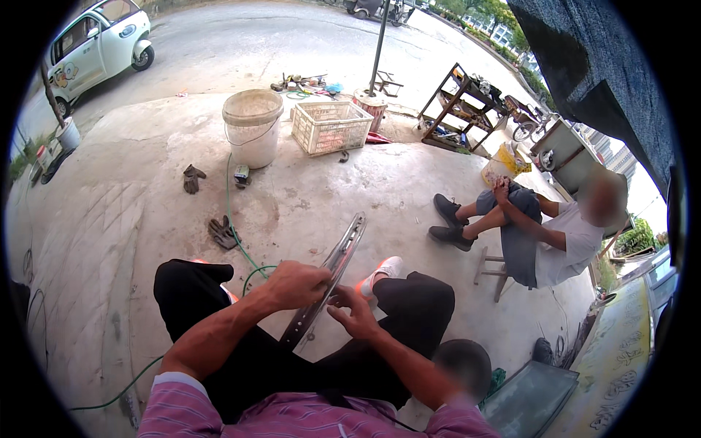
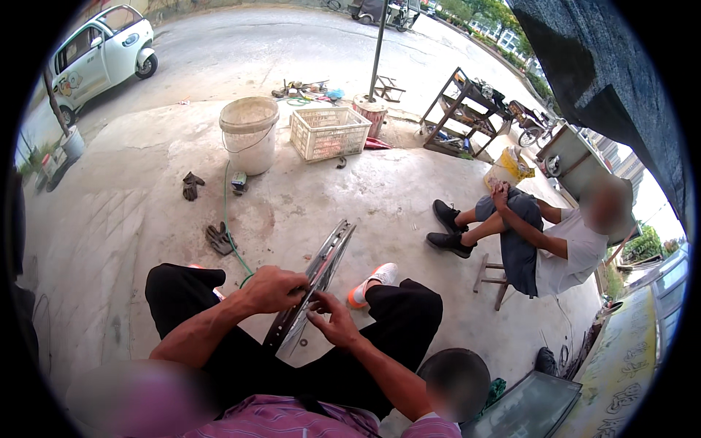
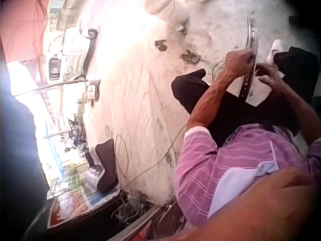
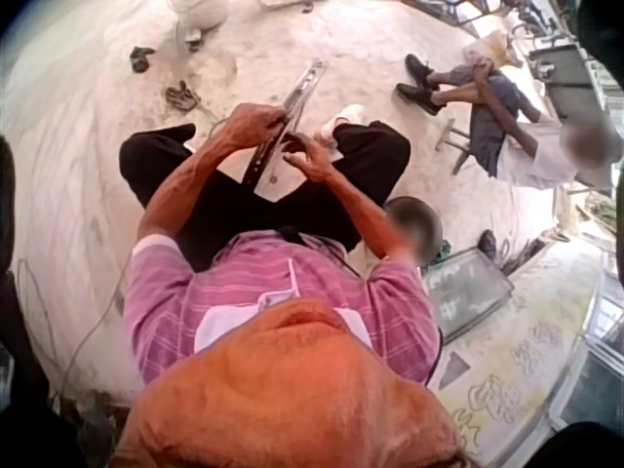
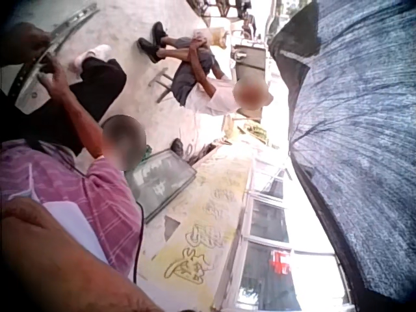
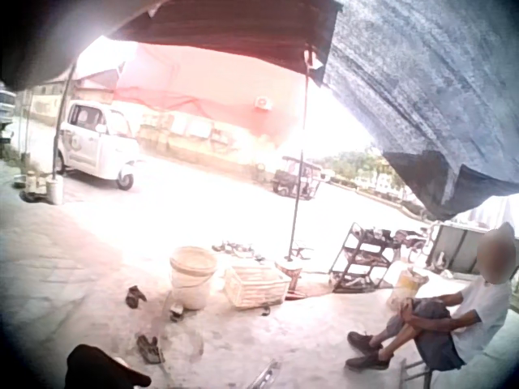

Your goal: The person threads and secures spokes into a bicycle rim while seated, rotating the rim to access different holes. The person handles the rim and spokes by hand, occasionally adjusting the rim's orientation.

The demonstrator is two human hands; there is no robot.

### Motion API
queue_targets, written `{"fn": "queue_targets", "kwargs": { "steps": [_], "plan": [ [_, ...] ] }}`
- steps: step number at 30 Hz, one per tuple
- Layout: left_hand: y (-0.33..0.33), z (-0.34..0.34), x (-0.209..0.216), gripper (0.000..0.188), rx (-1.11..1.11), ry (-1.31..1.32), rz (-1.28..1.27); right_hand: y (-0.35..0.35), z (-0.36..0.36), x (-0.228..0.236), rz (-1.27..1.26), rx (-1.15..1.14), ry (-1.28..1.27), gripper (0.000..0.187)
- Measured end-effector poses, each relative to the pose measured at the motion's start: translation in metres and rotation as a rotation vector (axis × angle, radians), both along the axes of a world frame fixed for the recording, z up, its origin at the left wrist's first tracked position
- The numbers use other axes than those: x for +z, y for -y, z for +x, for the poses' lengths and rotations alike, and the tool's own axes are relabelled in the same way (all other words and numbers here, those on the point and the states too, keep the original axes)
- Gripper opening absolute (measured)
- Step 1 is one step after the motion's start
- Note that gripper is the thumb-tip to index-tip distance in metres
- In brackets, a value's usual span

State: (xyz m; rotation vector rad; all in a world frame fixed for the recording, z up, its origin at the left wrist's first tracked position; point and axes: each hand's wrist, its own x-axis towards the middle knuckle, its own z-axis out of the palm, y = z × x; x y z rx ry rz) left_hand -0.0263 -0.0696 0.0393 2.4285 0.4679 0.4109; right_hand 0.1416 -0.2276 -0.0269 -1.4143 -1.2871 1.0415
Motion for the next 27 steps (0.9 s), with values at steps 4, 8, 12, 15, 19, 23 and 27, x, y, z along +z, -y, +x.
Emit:
{"fn": "queue_targets", "kwargs": {
  "steps": [4, 8, 12, 15, 19, 23, 27],
  "plan": [
    [-0.001, 0.0, -0.001, 0.014, -0.033, -0.009, -0.032, -0.032, -0.006, -0.016, 0.246, -0.08, 0.134, 0.037],
    [-0.003, 0.0, 0.001, 0.016, -0.062, -0.008, -0.047, -0.04, -0.02, -0.023, 0.212, -0.128, -0.003, 0.036],
    [-0.001, 0.007, 0.0, 0.016, -0.066, -0.018, 0.0, -0.038, -0.016, -0.031, 0.217, -0.158, 0.004, 0.033],
    [0.003, 0.009, 0.011, 0.019, -0.056, -0.072, -0.031, -0.037, -0.014, -0.022, 0.19, -0.167, 0.038, 0.031],
    [0.004, 0.012, 0.015, 0.019, -0.057, -0.115, -0.026, -0.034, -0.014, -0.015, 0.172, -0.18, -0.053, 0.027],
    [0.006, 0.013, 0.002, 0.017, -0.038, -0.017, -0.017, -0.035, -0.016, -0.025, 0.207, -0.205, -0.034, 0.025],
    [0.004, 0.015, 0.002, 0.017, -0.034, -0.001, -0.042, -0.035, -0.015, -0.024, 0.229, -0.231, -0.014, 0.026]
  ]
}}
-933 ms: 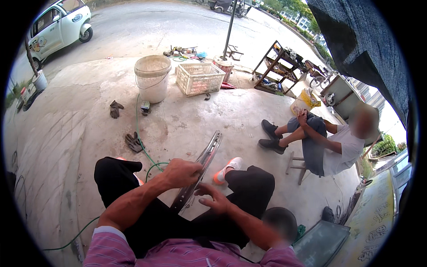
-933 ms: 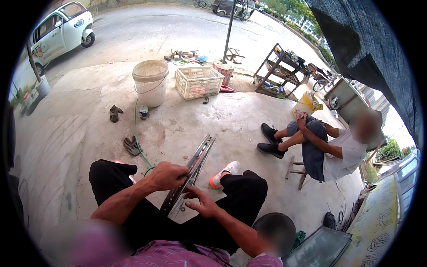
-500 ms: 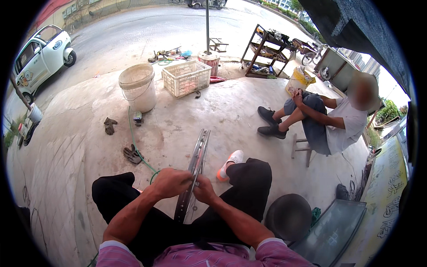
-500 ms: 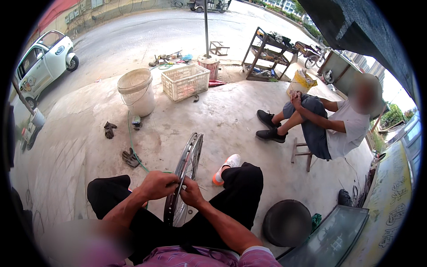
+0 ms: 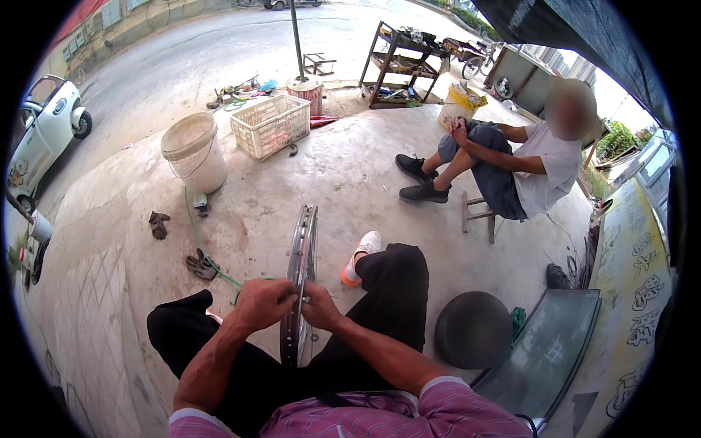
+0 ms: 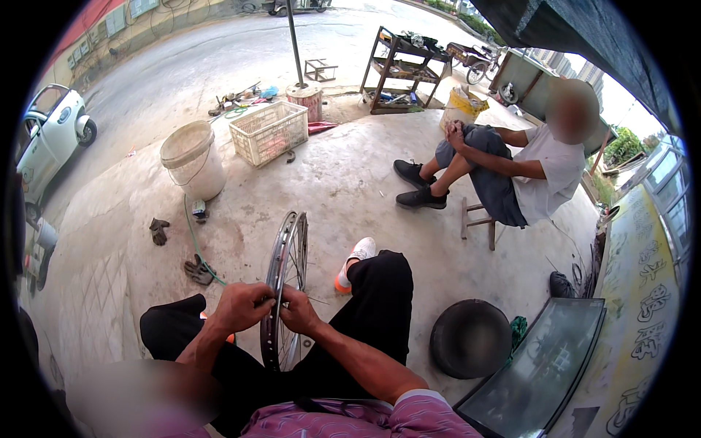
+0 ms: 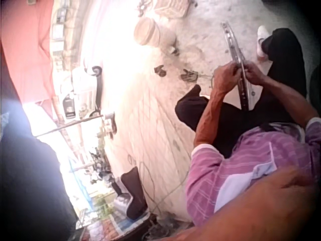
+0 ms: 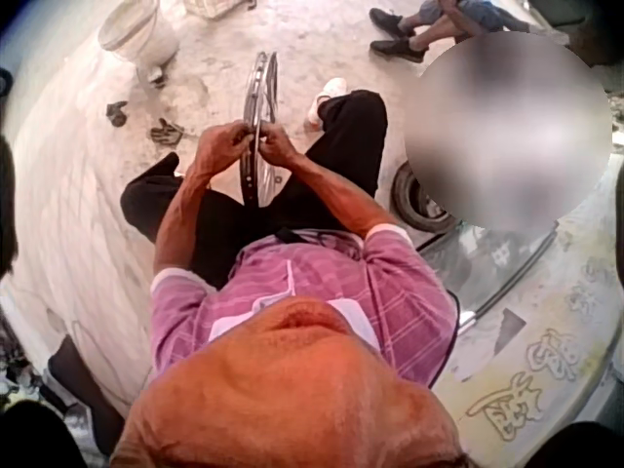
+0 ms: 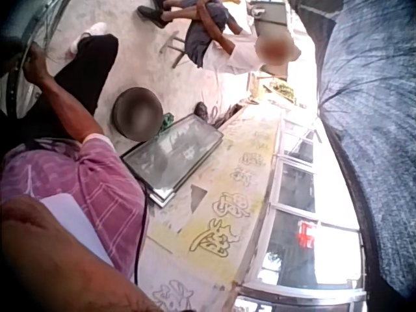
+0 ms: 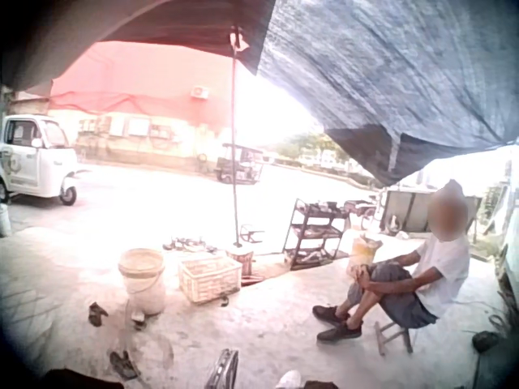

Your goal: The person threads and secures spokes into a bicycle rim while seated, rotating the rim to access different holes. The person handles the rim and spokes by hand, occasionally adjusting the rim's orientation.

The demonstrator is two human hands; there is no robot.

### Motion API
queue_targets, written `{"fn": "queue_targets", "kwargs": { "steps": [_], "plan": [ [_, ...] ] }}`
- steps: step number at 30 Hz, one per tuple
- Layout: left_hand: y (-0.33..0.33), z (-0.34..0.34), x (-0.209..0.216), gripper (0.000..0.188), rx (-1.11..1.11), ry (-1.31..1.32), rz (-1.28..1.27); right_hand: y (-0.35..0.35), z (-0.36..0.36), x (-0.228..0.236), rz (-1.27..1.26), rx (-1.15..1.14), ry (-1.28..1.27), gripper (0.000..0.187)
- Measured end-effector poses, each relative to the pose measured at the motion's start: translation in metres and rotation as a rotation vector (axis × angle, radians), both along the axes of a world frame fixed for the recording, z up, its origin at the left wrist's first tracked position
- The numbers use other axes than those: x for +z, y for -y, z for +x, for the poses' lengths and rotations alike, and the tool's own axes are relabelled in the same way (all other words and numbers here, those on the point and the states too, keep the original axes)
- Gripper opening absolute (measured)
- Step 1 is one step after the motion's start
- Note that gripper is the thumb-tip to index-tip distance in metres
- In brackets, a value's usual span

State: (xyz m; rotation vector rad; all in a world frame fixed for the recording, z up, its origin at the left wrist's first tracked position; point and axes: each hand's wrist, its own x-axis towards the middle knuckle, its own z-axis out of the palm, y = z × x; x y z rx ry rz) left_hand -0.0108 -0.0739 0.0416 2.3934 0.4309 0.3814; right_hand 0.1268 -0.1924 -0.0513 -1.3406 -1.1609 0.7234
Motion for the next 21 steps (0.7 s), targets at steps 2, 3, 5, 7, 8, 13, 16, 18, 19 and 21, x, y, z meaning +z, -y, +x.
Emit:
{"fn": "queue_targets", "kwargs": {
  "steps": [2, 3, 5, 7, 8, 13, 16, 18, 19, 21],
  "plan": [
    [0.004, 0.002, 0.01, 0.015, -0.001, -0.008, -0.006, 0.0, 0.0, -0.003, -0.007, -0.012, -0.002, 0.026],
    [0.005, 0.001, 0.012, 0.015, 0.005, -0.018, -0.004, 0.0, 0.0, 0.0, -0.005, -0.007, -0.012, 0.026],
    [0.006, 0.0, 0.013, 0.014, 0.018, -0.036, -0.002, 0.0, -0.001, 0.007, -0.002, 0.004, -0.03, 0.027],
    [0.004, 0.0, 0.003, 0.015, 0.02, 0.009, 0.038, -0.002, 0.0, 0.001, 0.053, -0.005, 0.018, 0.027],
    [0.004, 0.001, -0.001, 0.016, 0.021, 0.031, 0.058, -0.003, 0.0, 0.0, 0.081, -0.009, 0.043, 0.027],
    [0.005, 0.002, 0.006, 0.015, 0.034, 0.043, 0.026, 0.0, 0.0, 0.008, -0.015, -0.002, -0.032, 0.027],
    [0.003, 0.001, 0.0, 0.015, 0.018, 0.058, 0.024, -0.001, 0.0, 0.01, -0.019, 0.002, -0.035, 0.028],
    [0.002, 0.001, -0.002, 0.016, 0.025, 0.044, 0.026, -0.001, 0.0, 0.008, -0.017, 0.0, -0.034, 0.028],
    [0.002, 0.002, 0.0, 0.017, 0.035, 0.023, 0.023, -0.001, 0.001, 0.005, -0.017, -0.004, -0.036, 0.029],
    [0.003, 0.003, 0.005, 0.017, 0.038, 0.006, 0.011, -0.001, 0.002, 0.001, -0.029, 0.0, -0.038, 0.03]
  ]
}}
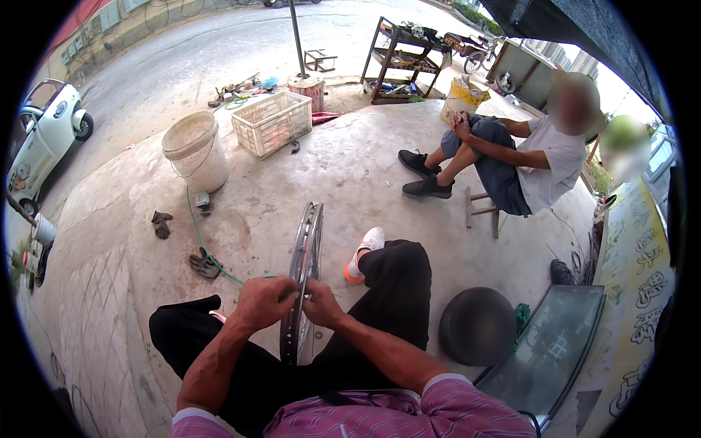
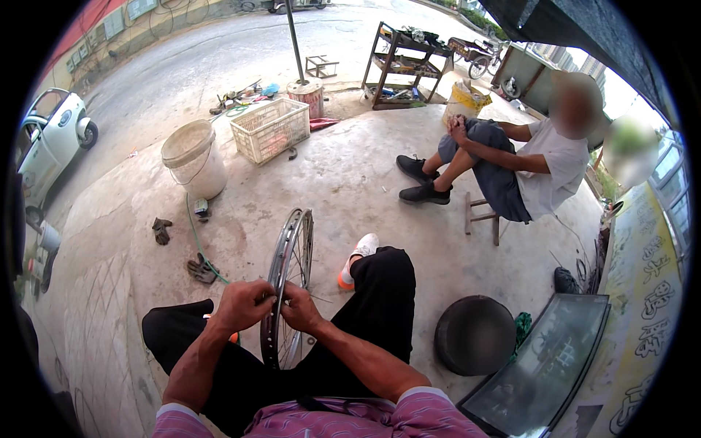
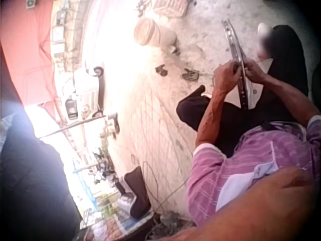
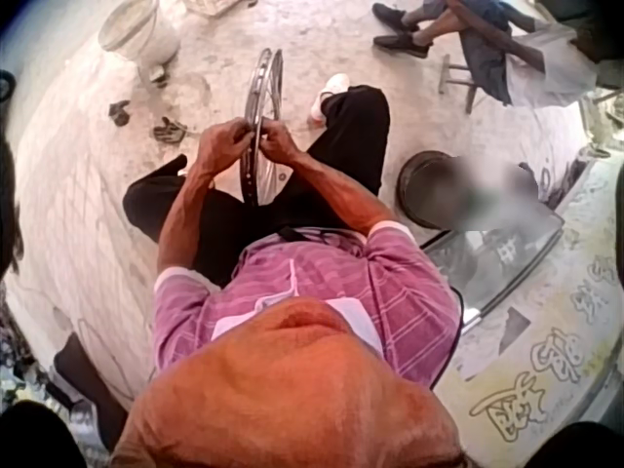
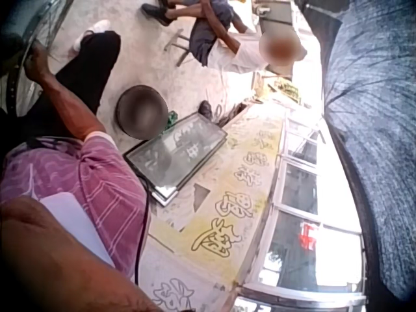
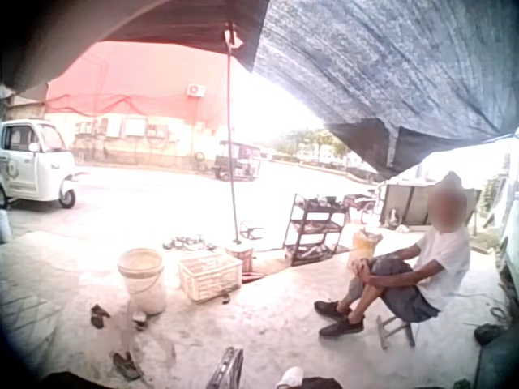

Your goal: The person threads and secures spokes into a bicycle rim while seated, rotating the rim to access different holes. The person handles the rim and spokes by hand, occasionally adjusting the rim's orientation.

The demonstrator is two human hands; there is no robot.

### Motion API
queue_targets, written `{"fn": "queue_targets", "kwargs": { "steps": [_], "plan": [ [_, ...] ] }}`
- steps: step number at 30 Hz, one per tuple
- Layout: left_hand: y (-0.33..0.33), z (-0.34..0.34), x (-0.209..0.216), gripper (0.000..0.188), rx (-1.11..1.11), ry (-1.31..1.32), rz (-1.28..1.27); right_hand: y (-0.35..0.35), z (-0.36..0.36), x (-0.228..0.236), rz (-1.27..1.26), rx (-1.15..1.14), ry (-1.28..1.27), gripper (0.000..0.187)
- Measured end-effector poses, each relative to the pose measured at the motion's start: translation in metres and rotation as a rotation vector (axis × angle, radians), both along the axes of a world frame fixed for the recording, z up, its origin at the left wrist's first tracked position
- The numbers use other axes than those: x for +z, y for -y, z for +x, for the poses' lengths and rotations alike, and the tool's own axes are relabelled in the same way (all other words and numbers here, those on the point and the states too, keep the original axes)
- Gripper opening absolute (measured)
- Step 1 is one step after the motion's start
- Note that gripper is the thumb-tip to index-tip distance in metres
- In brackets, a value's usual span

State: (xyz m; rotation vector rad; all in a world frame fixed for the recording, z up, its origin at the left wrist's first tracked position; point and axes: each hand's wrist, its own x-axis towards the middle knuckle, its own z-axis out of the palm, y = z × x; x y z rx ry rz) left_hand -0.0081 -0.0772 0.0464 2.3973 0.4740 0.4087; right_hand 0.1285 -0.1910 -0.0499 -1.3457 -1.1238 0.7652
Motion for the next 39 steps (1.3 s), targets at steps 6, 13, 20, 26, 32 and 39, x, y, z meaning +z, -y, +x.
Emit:
{"fn": "queue_targets", "kwargs": {
  "steps": [6, 13, 20, 26, 32, 39],
  "plan": [
    [-0.005, -0.002, -0.006, 0.016, -0.044, 0.045, 0.01, -0.001, -0.001, 0.001, -0.012, 0.031, -0.013, 0.031],
    [-0.005, -0.004, -0.001, 0.017, -0.058, 0.015, -0.01, 0.0, -0.002, -0.004, 0.001, 0.036, -0.01, 0.029],
    [0.0, 0.0, 0.001, 0.013, 0.004, 0.017, 0.003, 0.002, 0.001, 0.001, 0.046, 0.001, 0.018, 0.027],
    [-0.017, -0.008, -0.019, 0.015, 0.233, 0.335, -0.837, -0.003, -0.001, 0.004, 0.001, 0.017, -0.001, 0.028],
    [-0.086, -0.029, -0.078, 0.015, 0.498, 0.552, -1.392, -0.001, -0.002, -0.018, -0.025, 0.013, -0.169, 0.034],
    [-0.123, -0.084, -0.235, 0.009, 0.935, 0.377, -1.466, -0.007, -0.007, -0.003, 0.009, 0.036, -0.063, 0.023]
  ]
}}
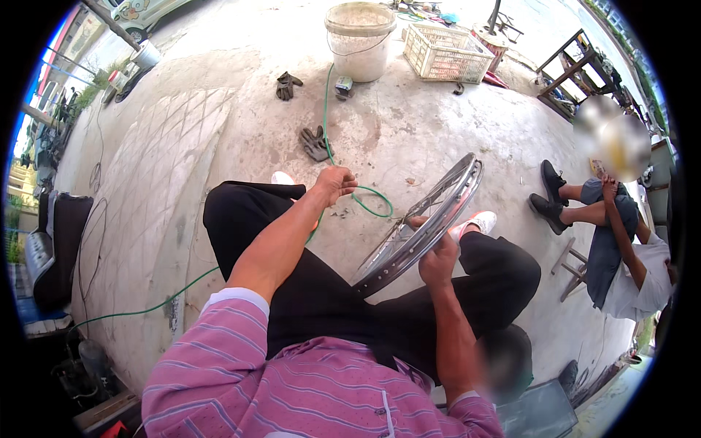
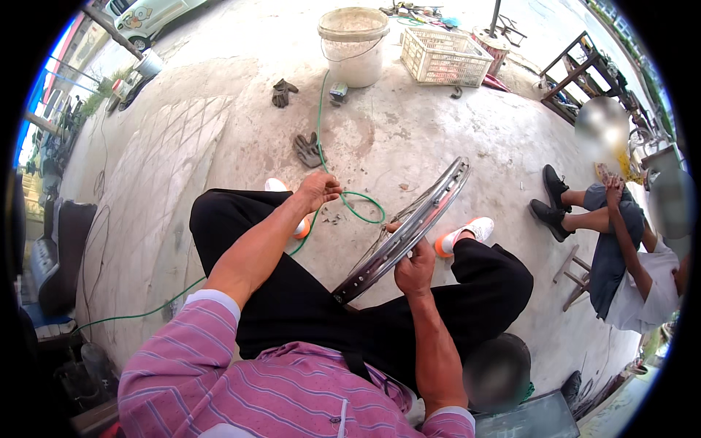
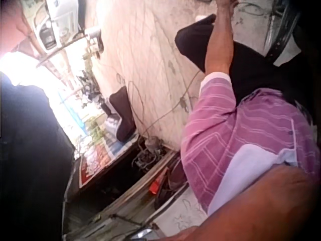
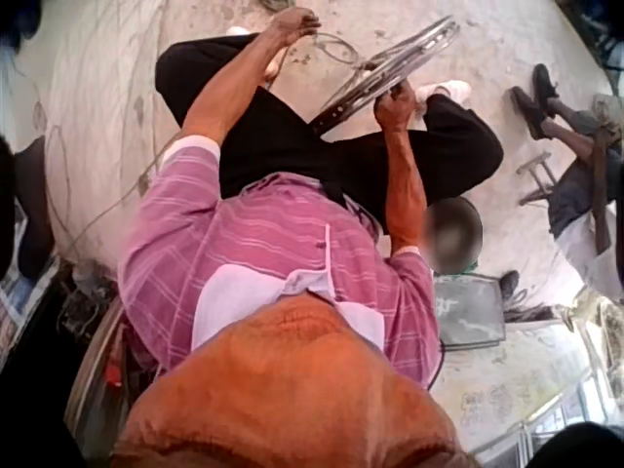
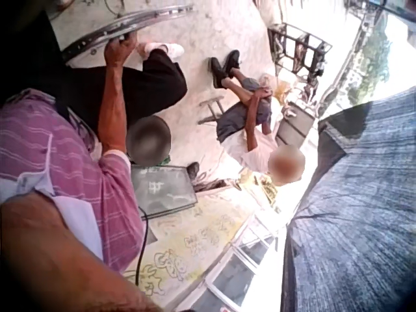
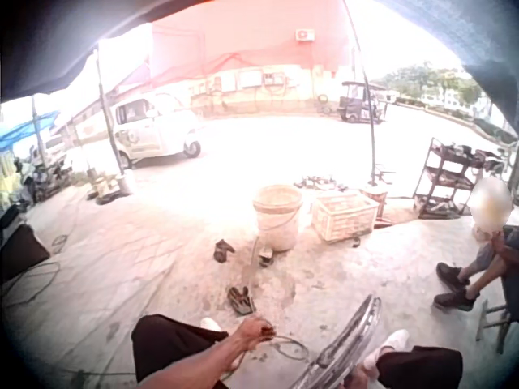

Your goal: The person threads and secures spokes into a bicycle rim while seated, rotating the rim to access different holes. The person handles the rim and spokes by hand, occasionally adjusting the rim's orientation.

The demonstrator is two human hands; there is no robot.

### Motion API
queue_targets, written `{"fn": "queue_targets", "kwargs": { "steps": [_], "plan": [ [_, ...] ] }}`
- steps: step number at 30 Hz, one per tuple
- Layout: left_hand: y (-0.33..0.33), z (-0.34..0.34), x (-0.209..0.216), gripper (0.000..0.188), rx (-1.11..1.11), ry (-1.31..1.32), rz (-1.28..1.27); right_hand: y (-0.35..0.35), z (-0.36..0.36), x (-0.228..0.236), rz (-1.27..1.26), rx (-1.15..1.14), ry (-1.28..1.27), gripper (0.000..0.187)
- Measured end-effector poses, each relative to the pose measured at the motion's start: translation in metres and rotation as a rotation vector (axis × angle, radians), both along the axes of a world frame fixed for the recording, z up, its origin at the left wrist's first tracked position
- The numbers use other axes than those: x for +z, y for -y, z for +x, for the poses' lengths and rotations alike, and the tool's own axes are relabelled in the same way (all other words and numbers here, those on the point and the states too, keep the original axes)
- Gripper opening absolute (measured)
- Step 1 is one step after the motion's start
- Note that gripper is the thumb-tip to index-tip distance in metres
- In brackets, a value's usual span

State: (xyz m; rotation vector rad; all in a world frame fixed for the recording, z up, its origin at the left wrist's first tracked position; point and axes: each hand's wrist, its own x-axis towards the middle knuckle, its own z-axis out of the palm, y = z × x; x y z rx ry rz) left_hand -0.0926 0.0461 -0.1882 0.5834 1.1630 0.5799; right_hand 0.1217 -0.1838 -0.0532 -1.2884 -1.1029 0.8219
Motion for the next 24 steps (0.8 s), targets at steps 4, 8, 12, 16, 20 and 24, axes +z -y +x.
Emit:
{"fn": "queue_targets", "kwargs": {
  "steps": [4, 8, 12, 16, 20, 24],
  "plan": [
    [0.019, -0.014, -0.07, 0.012, 0.024, -0.218, -0.139, -0.004, 0.001, 0.003, -0.018, -0.003, 0.023, 0.026],
    [0.024, -0.012, -0.099, 0.013, 0.045, -0.281, -0.231, -0.008, -0.002, 0.004, 0.006, -0.009, 0.04, 0.029],
    [0.022, -0.022, -0.123, 0.024, 0.006, -0.304, -0.295, -0.015, -0.005, 0.007, -0.005, 0.015, 0.049, 0.031],
    [0.022, -0.012, -0.096, 0.051, -0.111, -0.639, -0.226, -0.018, -0.006, 0.011, -0.048, -0.001, 0.021, 0.032],
    [0.017, -0.024, -0.102, 0.053, -0.256, -0.771, -0.107, -0.02, -0.006, 0.009, -0.002, 0.04, 0.088, 0.033],
    [0.016, 0.013, -0.021, 0.042, -0.345, -0.469, 0.065, -0.017, -0.004, 0.012, -0.095, 0.103, 0.024, 0.033]
  ]
}}
